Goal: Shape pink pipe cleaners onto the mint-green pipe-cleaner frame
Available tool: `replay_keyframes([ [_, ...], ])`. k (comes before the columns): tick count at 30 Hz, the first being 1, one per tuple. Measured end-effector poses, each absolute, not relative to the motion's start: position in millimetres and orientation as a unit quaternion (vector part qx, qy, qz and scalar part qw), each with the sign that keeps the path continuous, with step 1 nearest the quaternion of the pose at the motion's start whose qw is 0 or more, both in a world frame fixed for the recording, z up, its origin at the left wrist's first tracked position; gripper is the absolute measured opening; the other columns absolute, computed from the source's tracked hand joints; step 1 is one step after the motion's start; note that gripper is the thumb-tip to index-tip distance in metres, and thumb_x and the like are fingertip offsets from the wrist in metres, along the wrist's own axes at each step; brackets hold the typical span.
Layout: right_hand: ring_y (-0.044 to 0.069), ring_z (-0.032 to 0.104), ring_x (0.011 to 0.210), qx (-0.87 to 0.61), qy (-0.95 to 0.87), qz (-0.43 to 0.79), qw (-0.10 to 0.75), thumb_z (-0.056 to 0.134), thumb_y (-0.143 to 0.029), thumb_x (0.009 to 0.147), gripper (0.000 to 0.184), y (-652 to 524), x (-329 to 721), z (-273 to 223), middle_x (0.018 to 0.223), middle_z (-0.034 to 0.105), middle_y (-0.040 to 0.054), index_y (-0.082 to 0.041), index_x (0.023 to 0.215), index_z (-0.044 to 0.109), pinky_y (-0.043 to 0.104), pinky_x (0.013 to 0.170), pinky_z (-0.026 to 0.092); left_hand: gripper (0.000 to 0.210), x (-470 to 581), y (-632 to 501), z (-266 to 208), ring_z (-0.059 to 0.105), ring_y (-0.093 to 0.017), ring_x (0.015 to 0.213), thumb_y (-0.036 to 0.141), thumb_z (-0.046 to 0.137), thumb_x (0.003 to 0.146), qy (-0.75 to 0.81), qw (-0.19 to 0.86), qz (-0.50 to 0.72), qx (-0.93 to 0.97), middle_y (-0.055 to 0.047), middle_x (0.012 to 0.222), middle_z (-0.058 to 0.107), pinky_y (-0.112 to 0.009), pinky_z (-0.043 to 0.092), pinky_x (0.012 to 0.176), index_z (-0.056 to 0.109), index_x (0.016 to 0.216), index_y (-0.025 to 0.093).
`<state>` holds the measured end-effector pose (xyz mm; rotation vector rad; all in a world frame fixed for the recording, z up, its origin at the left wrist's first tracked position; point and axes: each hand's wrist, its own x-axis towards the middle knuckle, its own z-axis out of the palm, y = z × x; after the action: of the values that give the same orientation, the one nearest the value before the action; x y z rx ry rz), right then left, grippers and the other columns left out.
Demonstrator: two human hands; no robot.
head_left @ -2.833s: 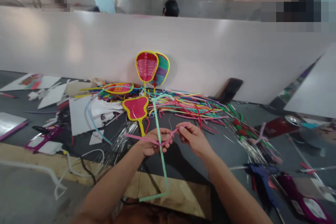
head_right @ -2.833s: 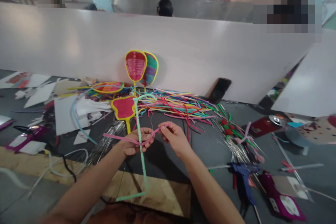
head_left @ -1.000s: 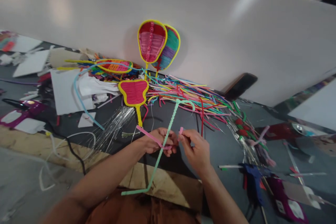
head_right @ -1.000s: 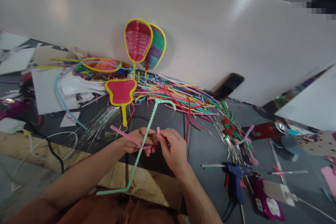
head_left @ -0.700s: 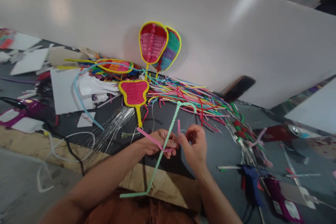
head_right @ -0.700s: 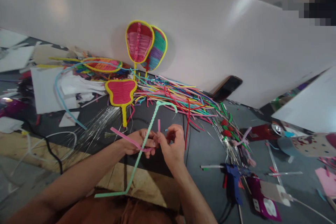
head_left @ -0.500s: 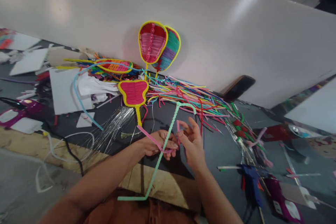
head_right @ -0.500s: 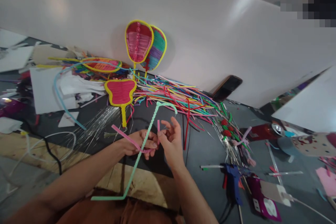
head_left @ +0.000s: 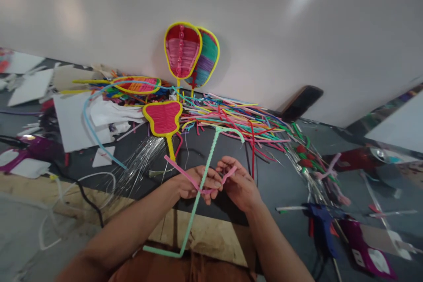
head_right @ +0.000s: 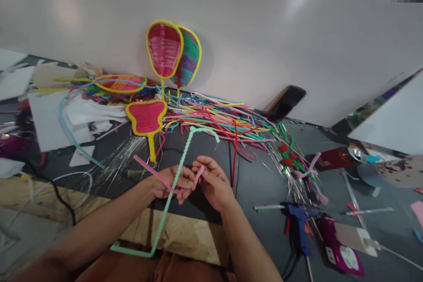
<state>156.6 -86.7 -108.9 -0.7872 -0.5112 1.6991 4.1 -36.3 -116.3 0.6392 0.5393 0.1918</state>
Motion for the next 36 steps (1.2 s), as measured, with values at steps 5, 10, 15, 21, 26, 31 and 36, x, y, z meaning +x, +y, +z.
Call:
replay_keyframes([
  [5, 0.011, 0.055, 0.067, -0.401, -0.308, 0.661, 0.554, 0.071, -0.029, 0.073, 0.014, -87, 161, -117, 0.076, 0.063, -0.0011, -0.023, 0.085, 0.068, 0.024, 0.067, 0.045, 0.024, 1, -31, -111, 0.058, -0.009, 0.04, 0.028, 0.076, 0.064, 0.306, 0.884, 0.16, 0.315, -0.003, 0.053, 0.064, -0.019, 0.052, 0.042, 0.065, 0.071, 0.009],
  [10, 0.012, 0.054, 0.073, -0.483, -0.419, 0.54, 0.547, 0.064, -0.029, 0.079, 0.009, -89, 160, -116, 0.076, 0.061, -0.0005, -0.021, 0.08, 0.067, 0.025, 0.071, 0.043, 0.029, 2, -30, -107, 0.056, -0.009, 0.038, 0.031, 0.078, 0.06, 0.34, 0.862, 0.179, 0.329, -0.003, 0.051, 0.063, -0.019, 0.051, 0.041, 0.062, 0.068, 0.009],
  [15, 0.01, 0.051, 0.066, -0.473, -0.359, 0.553, 0.585, 0.069, -0.024, 0.073, 0.01, -89, 150, -115, 0.079, 0.056, -0.0021, -0.02, 0.073, 0.06, 0.022, 0.061, 0.045, 0.027, 3, -34, -106, 0.055, -0.009, 0.038, 0.03, 0.078, 0.061, 0.33, 0.85, 0.168, 0.374, -0.002, 0.049, 0.062, -0.018, 0.049, 0.04, 0.063, 0.067, 0.009],
  [21, 0.009, 0.054, 0.06, -0.38, -0.197, 0.68, 0.595, 0.067, -0.016, 0.07, 0.045, -90, 137, -113, 0.105, 0.059, 0.0013, -0.029, 0.11, 0.05, 0.02, 0.044, 0.047, 0.025, 4, -37, -109, 0.057, -0.009, 0.041, 0.029, 0.078, 0.061, 0.298, 0.875, 0.117, 0.362, -0.002, 0.05, 0.063, -0.018, 0.051, 0.042, 0.066, 0.068, 0.009],
  [26, 0.007, 0.052, 0.051, -0.342, -0.164, 0.705, 0.599, 0.059, -0.007, 0.067, 0.056, -92, 137, -111, 0.105, 0.063, 0.0011, -0.032, 0.117, 0.049, 0.016, 0.035, 0.043, 0.022, 8, -42, -115, 0.057, -0.009, 0.039, 0.028, 0.077, 0.062, 0.282, 0.894, 0.074, 0.339, -0.002, 0.05, 0.064, -0.019, 0.051, 0.04, 0.066, 0.069, 0.009],
  [31, 0.007, 0.051, 0.046, -0.315, -0.159, 0.72, 0.597, 0.058, -0.007, 0.064, 0.025, -92, 140, -118, 0.08, 0.065, -0.001, -0.022, 0.083, 0.063, 0.016, 0.034, 0.042, 0.019, 10, -44, -116, 0.058, -0.01, 0.041, 0.025, 0.076, 0.064, 0.273, 0.899, 0.077, 0.334, -0.003, 0.052, 0.064, -0.019, 0.051, 0.041, 0.066, 0.068, 0.009],
  [36, 0.008, 0.051, 0.046, -0.316, -0.194, 0.725, 0.581, 0.061, -0.019, 0.069, 0.022, -91, 145, -119, 0.085, 0.066, 0.001, -0.022, 0.09, 0.067, 0.023, 0.039, 0.048, 0.021, 6, -41, -112, 0.056, -0.009, 0.039, 0.025, 0.076, 0.063, 0.274, 0.902, 0.083, 0.323, -0.003, 0.05, 0.063, -0.02, 0.051, 0.042, 0.066, 0.069, 0.008],
])
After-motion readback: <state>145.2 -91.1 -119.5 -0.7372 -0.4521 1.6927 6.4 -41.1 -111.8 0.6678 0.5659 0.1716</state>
